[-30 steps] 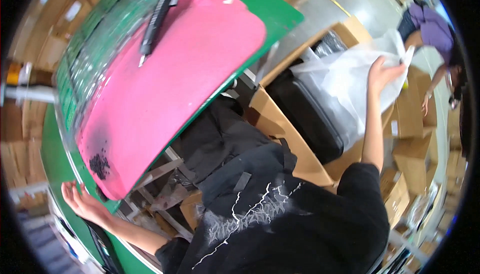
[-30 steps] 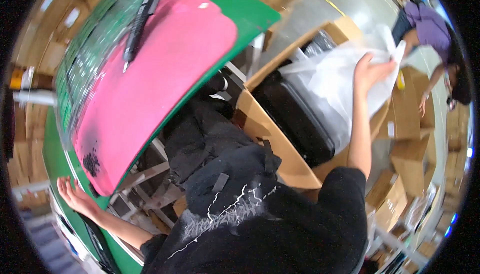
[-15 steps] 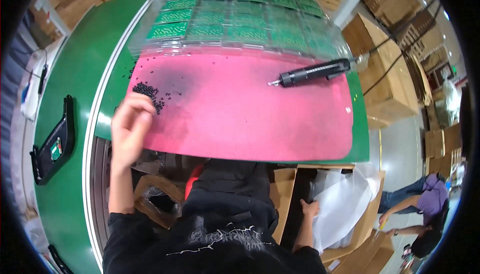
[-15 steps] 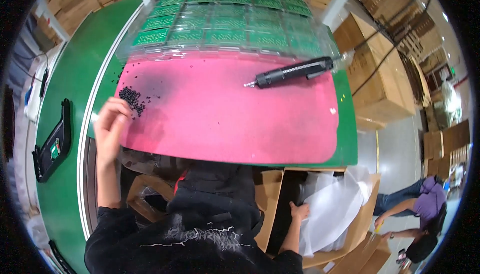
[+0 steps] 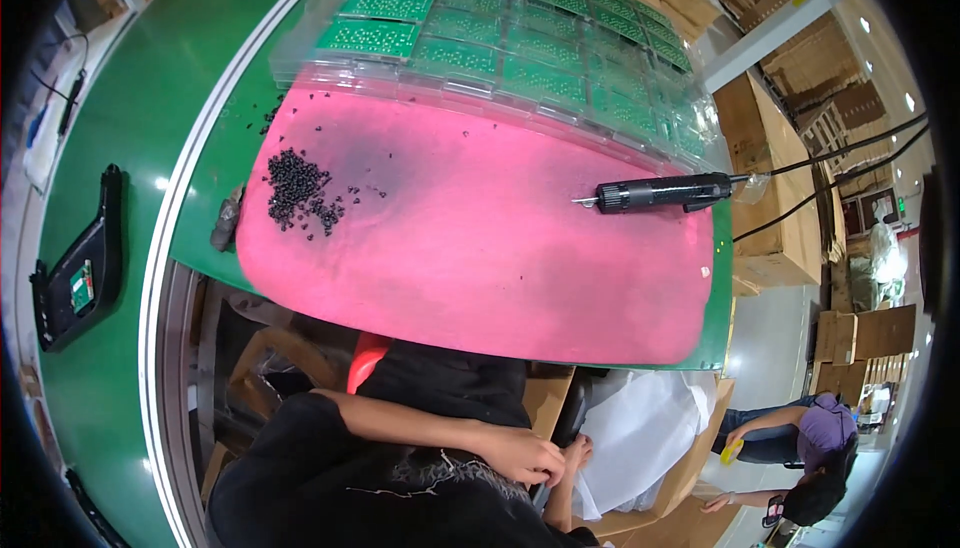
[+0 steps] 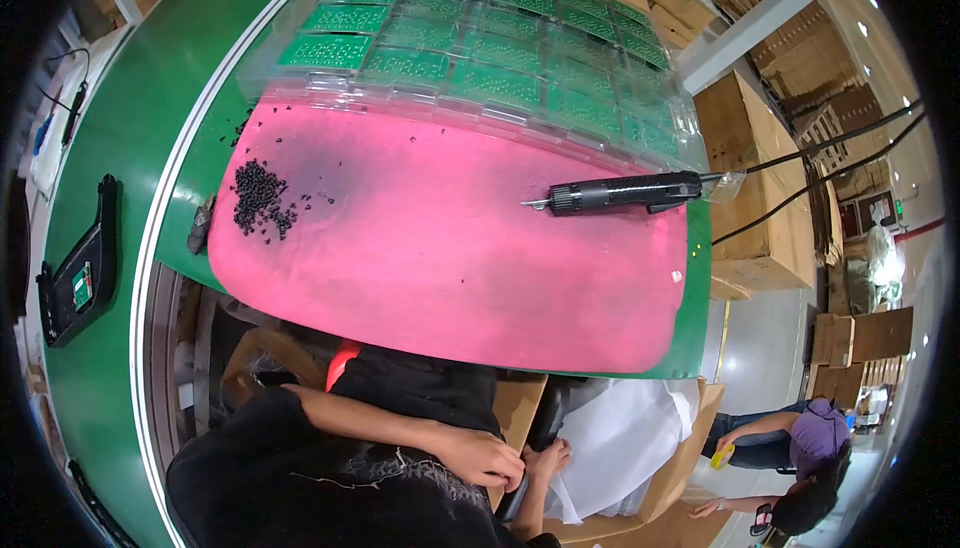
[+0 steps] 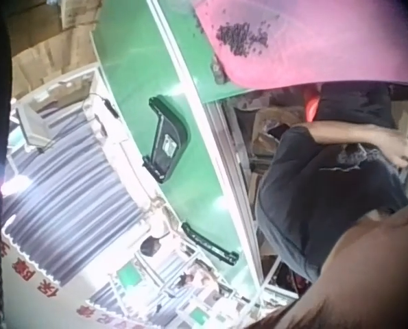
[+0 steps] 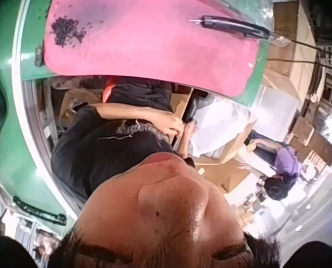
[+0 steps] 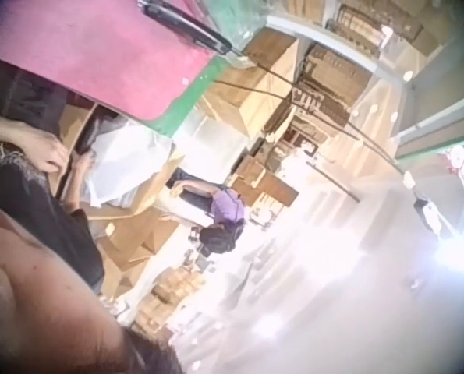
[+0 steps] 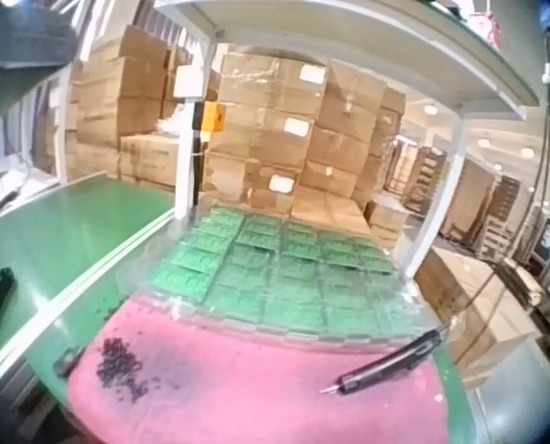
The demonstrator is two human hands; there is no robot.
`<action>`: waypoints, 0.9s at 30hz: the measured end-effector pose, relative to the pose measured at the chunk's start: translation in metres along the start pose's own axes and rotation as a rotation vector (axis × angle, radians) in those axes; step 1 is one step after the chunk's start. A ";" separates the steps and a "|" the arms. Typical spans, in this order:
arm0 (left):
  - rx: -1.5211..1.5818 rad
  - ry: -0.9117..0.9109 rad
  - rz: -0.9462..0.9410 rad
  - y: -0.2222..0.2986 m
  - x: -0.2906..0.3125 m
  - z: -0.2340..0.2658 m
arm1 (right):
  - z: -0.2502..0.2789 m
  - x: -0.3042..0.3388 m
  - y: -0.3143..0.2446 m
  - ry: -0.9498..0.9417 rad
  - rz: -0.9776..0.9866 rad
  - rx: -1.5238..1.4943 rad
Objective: Assembling circuit boards into plastic product housings using an electric screwdriver.
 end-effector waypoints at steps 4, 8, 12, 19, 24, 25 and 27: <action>0.116 -0.084 0.289 -0.082 0.031 -0.028 | -0.002 -0.006 -0.009 -0.167 -0.066 0.022; 0.168 0.036 0.331 -0.114 0.033 -0.013 | -0.036 -0.009 0.007 -0.550 -0.010 -0.013; 0.336 0.070 0.629 -0.124 0.045 0.005 | 0.031 0.010 -0.058 -0.582 -0.265 -0.382; 0.463 0.150 0.606 -0.137 0.039 0.000 | 0.078 0.010 -0.025 -0.525 -0.204 -0.821; 0.442 0.132 0.653 -0.138 0.044 0.000 | 0.155 0.011 0.003 -0.427 -0.246 -0.660; 0.449 0.105 0.658 -0.139 0.045 -0.008 | 0.169 0.013 0.020 -0.403 -0.242 -0.586; 0.213 0.160 0.417 -0.134 0.037 -0.005 | 0.218 0.006 0.009 -0.267 -0.217 -0.650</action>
Point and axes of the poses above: each hand's wrist, its own x-axis away from the middle knuckle, its own z-axis out of the back of the hand, y = z × x, the point moved 10 cm from there along -x, towards the middle knuckle, and after that the axes turned 15 degrees about y, right-handed, at the moved point
